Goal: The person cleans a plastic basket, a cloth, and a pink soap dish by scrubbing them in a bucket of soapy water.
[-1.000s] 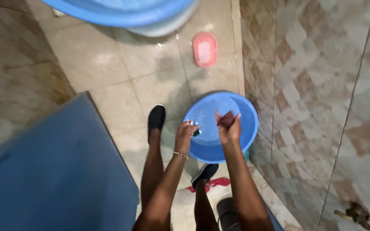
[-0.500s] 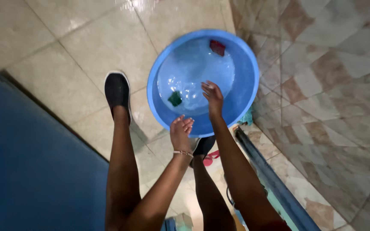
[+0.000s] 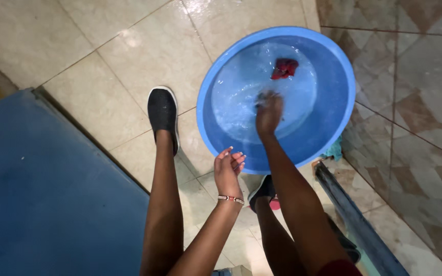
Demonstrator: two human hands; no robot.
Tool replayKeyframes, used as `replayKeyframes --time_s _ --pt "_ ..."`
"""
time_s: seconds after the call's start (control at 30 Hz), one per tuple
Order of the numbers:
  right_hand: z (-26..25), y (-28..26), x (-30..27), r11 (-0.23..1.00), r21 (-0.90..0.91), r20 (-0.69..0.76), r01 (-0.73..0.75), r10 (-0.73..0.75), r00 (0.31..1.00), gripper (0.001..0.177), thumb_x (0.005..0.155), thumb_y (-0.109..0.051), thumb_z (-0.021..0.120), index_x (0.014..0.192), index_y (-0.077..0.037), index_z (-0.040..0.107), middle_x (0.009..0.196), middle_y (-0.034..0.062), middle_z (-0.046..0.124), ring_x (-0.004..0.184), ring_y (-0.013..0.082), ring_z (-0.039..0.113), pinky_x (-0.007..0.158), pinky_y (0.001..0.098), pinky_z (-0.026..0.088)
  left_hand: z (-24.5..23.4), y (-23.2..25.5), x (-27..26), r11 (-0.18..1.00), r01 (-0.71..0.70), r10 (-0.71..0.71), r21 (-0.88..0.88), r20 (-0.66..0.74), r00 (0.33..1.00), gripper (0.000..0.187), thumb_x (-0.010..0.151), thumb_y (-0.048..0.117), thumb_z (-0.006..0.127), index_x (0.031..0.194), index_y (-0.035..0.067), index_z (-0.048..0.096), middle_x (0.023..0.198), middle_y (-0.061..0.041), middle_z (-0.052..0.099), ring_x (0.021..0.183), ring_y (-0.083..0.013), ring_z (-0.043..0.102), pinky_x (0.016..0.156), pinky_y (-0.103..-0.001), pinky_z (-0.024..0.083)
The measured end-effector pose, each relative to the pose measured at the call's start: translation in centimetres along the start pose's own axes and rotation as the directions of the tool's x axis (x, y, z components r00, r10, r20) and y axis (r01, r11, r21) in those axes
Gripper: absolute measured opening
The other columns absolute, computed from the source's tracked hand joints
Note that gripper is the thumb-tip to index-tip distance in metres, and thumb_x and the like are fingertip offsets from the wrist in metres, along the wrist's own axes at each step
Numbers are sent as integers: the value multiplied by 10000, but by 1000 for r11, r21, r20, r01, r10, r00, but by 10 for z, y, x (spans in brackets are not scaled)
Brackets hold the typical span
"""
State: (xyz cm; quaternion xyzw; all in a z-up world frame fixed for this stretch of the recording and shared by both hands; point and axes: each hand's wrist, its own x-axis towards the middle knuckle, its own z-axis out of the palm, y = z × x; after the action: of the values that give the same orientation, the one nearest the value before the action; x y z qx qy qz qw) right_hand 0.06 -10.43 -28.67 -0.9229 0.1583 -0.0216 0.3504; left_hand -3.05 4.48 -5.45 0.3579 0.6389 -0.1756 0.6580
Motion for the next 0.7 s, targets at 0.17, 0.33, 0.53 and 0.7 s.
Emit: replayKeyframes --time_s 0.17,0.33,0.53,0.7 --pt "38 -14 -27 924 294 238 -245 177 955 289 947 -141 637 1207 -23 597 1022 113 649 937 271 647 844 413 530 -3 -11 12 1000 -18 18 23 20 1000 290 987 218 510 1209 54 599 996 -84 706 902 -168 709 774 -288 535" --pt "-2 -67 -35 -54 457 750 -888 560 352 224 966 -223 634 1142 -85 628 908 111 621 799 246 587 649 333 497 -15 -29 43 991 -123 125 47 -31 992 280 973 201 544 1211 56 579 1051 -88 698 933 -170 689 797 -297 532" --pt "-113 -150 6 -233 514 852 -826 255 458 342 956 -168 613 1295 -161 658 911 65 685 652 76 483 501 178 360 -16 -41 50 996 -57 61 62 -67 996 300 932 191 567 1204 64 567 1047 -81 673 921 -171 656 805 -319 534" --pt "-105 -156 7 -190 597 768 -780 418 486 361 1032 -367 586 1076 -13 638 556 -27 382 426 79 376 365 252 282 -8 -41 51 993 -45 49 112 -36 998 309 945 213 540 1209 57 582 1098 -61 648 929 -182 671 787 -333 519"
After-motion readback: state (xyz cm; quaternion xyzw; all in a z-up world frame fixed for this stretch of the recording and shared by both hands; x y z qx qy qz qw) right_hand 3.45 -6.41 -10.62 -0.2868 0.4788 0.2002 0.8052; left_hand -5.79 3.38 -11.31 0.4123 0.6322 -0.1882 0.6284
